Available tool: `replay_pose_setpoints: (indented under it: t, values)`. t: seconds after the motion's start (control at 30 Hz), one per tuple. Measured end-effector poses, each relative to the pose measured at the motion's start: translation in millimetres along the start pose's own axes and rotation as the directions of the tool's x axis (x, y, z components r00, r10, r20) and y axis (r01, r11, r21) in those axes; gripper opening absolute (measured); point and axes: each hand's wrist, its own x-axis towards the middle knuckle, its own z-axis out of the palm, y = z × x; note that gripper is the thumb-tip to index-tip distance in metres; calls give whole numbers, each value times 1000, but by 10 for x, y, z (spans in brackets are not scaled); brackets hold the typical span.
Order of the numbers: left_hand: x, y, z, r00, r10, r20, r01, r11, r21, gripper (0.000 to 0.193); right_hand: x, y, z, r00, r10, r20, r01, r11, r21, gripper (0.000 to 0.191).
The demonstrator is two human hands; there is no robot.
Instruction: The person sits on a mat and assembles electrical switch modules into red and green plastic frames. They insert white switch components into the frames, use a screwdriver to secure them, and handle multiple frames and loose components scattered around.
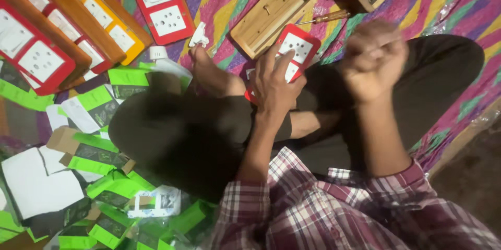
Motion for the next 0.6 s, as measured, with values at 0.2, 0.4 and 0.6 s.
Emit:
replay_pose_setpoints:
  t: [0.2, 0.4, 0.6]
  values:
    - [-14, -16, 22, 1000, -21, -2, 21, 998, 52, 48, -565, 669, -34, 772, 64, -633, -363, 861, -357, 24]
    - [-40, 6, 13, 1000, -7, 5, 7, 999, 51, 48, -990, 455, 556, 716, -93, -692, -581, 471, -664, 36]
    - [-66, 1, 3, 999, -30, 31, 29, 999, 28, 50, -382, 257, 224, 934, -218, -284, -240, 208, -948, 18]
